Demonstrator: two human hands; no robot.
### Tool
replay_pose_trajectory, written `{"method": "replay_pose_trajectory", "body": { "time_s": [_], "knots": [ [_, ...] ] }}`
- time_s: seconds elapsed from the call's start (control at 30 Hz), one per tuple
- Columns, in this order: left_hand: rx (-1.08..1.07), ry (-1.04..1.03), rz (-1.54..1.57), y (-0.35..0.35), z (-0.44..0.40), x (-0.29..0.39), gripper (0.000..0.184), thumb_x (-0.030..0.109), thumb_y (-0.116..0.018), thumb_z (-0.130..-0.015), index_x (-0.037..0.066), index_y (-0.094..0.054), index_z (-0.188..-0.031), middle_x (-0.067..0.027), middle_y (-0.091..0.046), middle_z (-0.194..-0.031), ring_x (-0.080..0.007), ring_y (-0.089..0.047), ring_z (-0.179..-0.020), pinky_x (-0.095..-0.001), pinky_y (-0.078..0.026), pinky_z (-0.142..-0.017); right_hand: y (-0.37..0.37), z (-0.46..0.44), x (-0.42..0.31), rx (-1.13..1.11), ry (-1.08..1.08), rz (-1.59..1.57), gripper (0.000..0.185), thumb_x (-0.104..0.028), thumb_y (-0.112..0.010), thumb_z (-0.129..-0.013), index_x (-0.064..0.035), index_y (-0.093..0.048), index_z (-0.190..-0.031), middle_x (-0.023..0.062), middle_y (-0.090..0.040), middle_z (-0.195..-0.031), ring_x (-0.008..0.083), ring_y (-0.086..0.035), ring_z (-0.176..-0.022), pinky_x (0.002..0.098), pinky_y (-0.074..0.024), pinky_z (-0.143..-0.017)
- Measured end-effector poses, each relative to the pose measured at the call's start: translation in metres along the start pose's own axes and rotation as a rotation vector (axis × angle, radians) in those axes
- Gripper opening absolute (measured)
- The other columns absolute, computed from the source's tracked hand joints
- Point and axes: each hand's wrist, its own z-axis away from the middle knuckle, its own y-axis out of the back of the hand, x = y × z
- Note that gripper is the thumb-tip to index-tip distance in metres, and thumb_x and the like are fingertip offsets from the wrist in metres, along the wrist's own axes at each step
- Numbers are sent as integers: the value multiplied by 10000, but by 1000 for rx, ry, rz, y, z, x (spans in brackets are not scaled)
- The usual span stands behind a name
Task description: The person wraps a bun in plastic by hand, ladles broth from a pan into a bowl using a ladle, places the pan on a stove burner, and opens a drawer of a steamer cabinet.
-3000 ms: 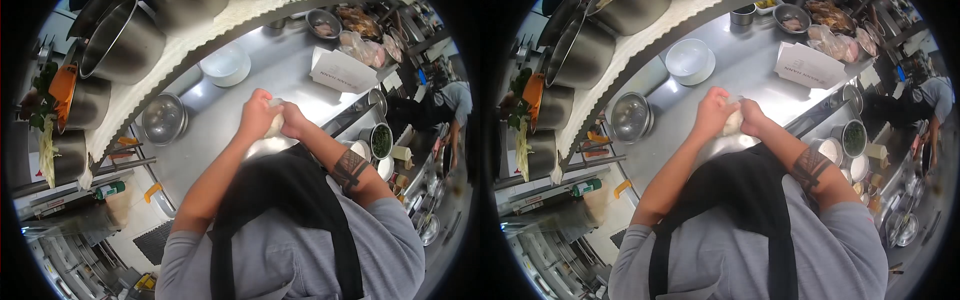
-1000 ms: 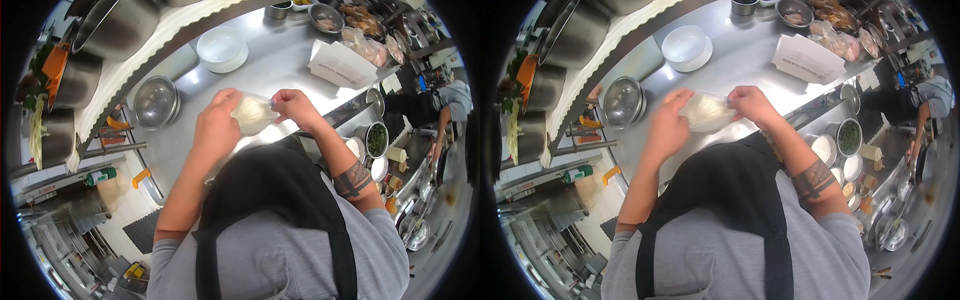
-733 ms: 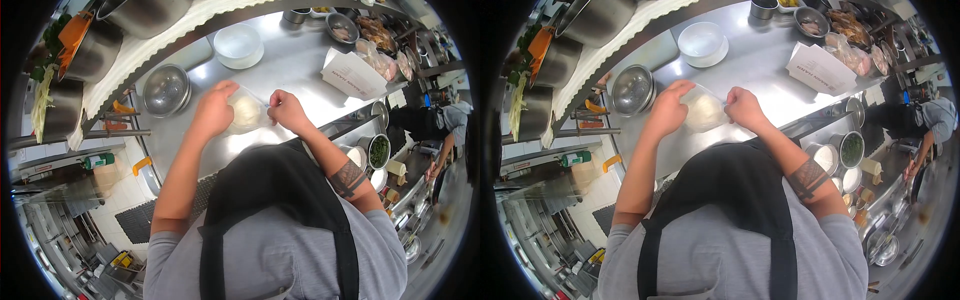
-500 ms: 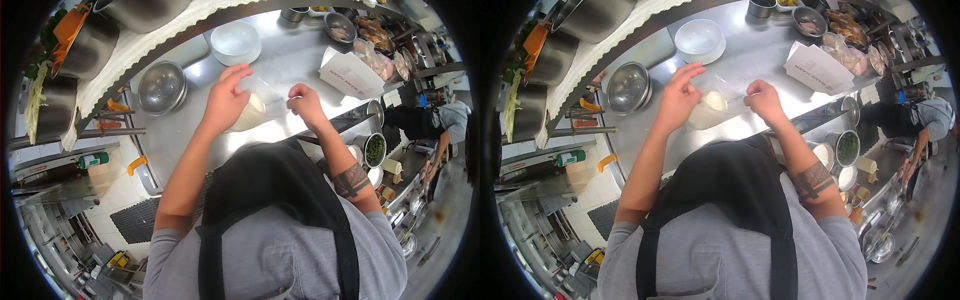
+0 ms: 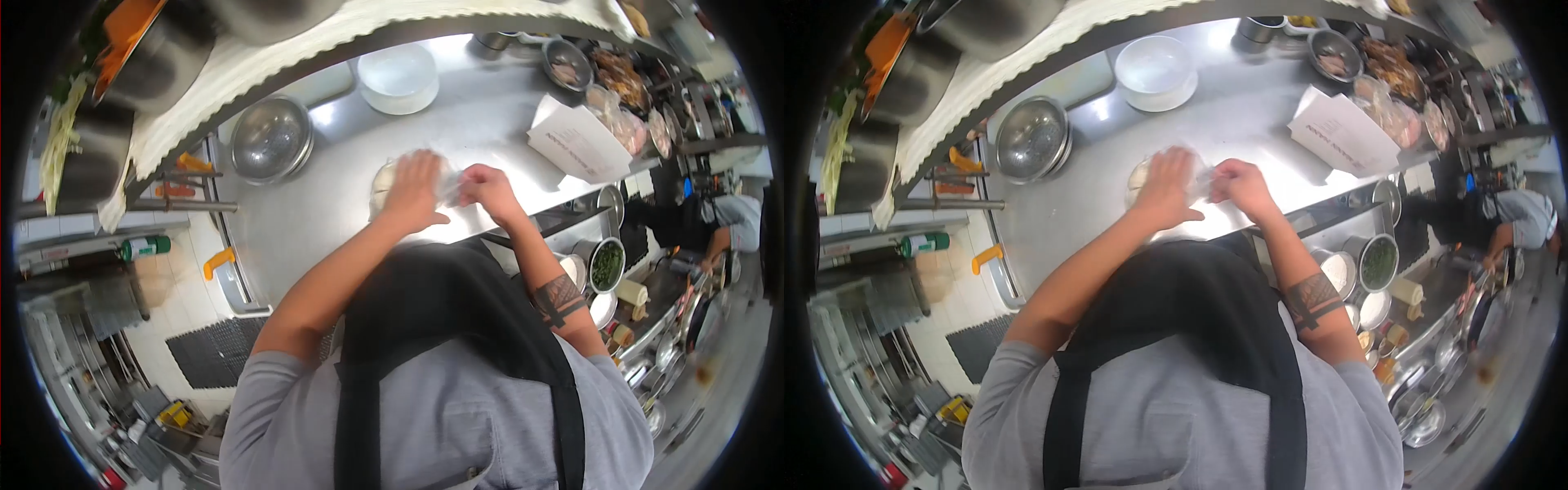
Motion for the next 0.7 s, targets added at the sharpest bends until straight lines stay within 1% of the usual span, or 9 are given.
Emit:
{"method": "replay_pose_trajectory", "body": {
  "time_s": [0.1,0.2,0.27,0.3,0.37,0.43,0.53,0.6,0.7],
  "knots": [
    [55,-132,-36,-23,-14,9,1079,379,-868,-730,-60,-299,-1535,-265,-396,-1524,-407,-326,-1466,-526,-189,-1249,23,9,10,188,89,-159,220,-50,-702,-884,36,-674,-1085,96,-699,-834,221,-706,-764,309,-598,-681],
    [58,-113,-172,-42,-26,2,858,327,-791,-806,-49,-403,-1473,-212,-538,-1351,-352,-471,-1325,-514,-259,-1211,30,25,6,317,0,1,335,-104,-747,-880,34,-641,-1168,116,-695,-995,226,-700,-885,332,-601,-765],
    [165,-199,-228,-43,-27,-3,509,232,-697,-850,-4,-565,-1282,-127,-617,-1106,-298,-560,-1123,-464,-375,-1115,20,34,1,404,221,324,557,-164,-802,-864,22,-558,-1328,150,-625,-1259,244,-657,-1080,364,-581,-887],
    [169,-185,-224,-41,-28,-3,509,232,-697,-850,-4,-565,-1282,-127,-617,-1106,-298,-560,-1123,-464,-375,-1115,19,29,8,307,258,277,806,-216,-868,-808,3,-445,-1457,177,-494,-1448,280,-576,-1242,404,-526,-1009],
    [138,-259,-62,-36,-27,-2,207,158,-593,-872,66,-630,-1054,-66,-644,-985,-248,-596,-1060,-404,-421,-1040,1,29,1,237,292,318,820,-167,-869,-798,-19,-433,-1477,171,-472,-1481,294,-556,-1276,424,-510,-1038],
    [133,-296,-66,-35,-27,-4,165,155,-598,-867,82,-632,-1010,-62,-646,-974,-245,-598,-1057,-393,-436,-1017,-13,25,-2,167,328,356,842,-118,-870,-789,-41,-421,-1497,166,-449,-1515,307,-536,-1309,443,-494,-1066],
    [77,-415,-45,-28,-20,-6,135,134,-621,-843,87,-627,-969,-63,-631,-964,-259,-590,-1049,-389,-458,-980,-23,14,-3,33,367,463,931,-199,-915,-722,-26,-425,-1496,202,-484,-1483,350,-535,-1309,435,-476,-1073],
    [27,-484,-15,-28,-12,-10,153,116,-640,-825,78,-621,-972,-68,-614,-963,-276,-581,-1044,-396,-465,-967,-29,18,-23,-149,111,540,926,-172,-888,-732,-34,-417,-1517,221,-502,-1469,359,-508,-1345,438,-471,-1072],
    [67,-567,72,-11,7,-12,278,137,-697,-796,79,-622,-1057,-87,-619,-1067,-290,-580,-1087,-399,-461,-1002,-16,10,-9,-315,-10,615,896,-118,-843,-740,-32,-419,-1525,193,-526,-1458,333,-507,-1357,432,-469,-1069]
  ]
}}
